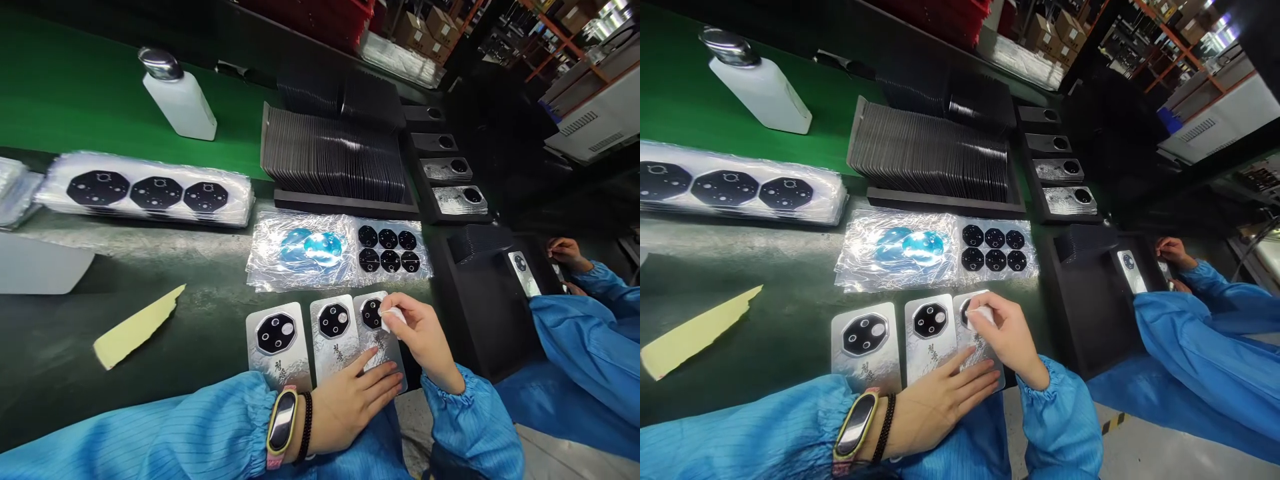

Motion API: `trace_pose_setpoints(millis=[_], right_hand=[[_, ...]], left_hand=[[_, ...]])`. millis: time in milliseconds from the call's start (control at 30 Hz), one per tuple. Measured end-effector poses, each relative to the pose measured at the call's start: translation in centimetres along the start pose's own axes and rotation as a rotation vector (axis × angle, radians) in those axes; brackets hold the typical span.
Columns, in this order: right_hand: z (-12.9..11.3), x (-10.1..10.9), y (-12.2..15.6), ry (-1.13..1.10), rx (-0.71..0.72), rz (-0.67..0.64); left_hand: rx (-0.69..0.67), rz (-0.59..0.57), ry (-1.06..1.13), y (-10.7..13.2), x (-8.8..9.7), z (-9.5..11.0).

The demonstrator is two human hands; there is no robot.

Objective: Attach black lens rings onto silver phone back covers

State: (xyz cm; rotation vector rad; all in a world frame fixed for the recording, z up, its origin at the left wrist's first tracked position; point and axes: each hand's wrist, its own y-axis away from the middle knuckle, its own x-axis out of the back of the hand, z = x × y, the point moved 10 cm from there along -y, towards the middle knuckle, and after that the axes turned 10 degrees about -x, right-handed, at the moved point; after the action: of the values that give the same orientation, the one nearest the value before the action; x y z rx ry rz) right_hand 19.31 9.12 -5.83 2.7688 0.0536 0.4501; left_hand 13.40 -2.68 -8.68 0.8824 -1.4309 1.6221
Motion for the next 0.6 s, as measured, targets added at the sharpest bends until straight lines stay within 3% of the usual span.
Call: trace_pose_setpoints(millis=[133, 333, 433, 600], right_hand=[[0.3, 0.1, 0.3, -0.024, -0.014, 0.02], [-0.7, -0.6, 0.6, 0.151, 0.073, 0.025], [-1.9, -2.1, 0.8, 0.31, 0.227, -0.002], [-3.8, -6.7, 1.7, 0.705, 0.645, 0.011]], left_hand=[[0.006, -0.017, 0.008, 0.0, -0.2, 0.0], [0.013, 0.026, 0.053, -0.1, 0.4, -0.3], [0.013, 0.012, 0.098, -0.1, 0.2, -0.2], [0.032, 0.034, 0.174, -0.2, -0.4, -0.1]])
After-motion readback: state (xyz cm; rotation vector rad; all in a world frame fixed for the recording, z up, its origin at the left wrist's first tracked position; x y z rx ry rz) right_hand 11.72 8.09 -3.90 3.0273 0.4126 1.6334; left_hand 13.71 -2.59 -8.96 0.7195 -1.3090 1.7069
